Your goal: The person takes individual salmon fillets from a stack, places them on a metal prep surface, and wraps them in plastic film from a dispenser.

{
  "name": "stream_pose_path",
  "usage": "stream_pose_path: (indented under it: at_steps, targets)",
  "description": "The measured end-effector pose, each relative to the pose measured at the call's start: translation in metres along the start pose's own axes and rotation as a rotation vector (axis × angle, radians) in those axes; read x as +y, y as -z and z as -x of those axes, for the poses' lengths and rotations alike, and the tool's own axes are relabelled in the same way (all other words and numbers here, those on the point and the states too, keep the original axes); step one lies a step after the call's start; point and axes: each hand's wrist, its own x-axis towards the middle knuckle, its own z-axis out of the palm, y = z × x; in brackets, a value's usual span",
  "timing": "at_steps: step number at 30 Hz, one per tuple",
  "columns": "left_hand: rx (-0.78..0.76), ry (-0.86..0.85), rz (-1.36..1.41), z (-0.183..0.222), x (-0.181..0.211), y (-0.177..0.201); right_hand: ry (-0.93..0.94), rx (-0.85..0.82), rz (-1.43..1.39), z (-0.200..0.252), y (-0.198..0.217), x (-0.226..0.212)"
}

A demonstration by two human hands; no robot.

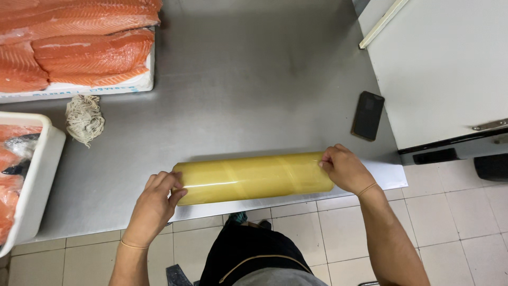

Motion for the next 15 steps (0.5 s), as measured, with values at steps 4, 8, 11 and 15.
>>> stream_pose_path:
  at_steps: [4,8,11,15]
  targets:
    - [0.014,-0.017,-0.003,0.003,-0.003,-0.003,0.108,0.024,0.034,0.012,0.003,0.005]
    - [0.008,0.007,0.007,0.008,0.000,-0.005,0.107,0.017,0.088,0.029,0.015,-0.015]
    - [0.008,0.021,0.030,0.012,-0.004,-0.011,0.076,0.040,0.229,0.020,0.002,-0.011]
    - [-0.013,0.020,0.032,0.014,-0.003,-0.009,0.083,0.033,0.444,0.011,-0.010,-0.013]
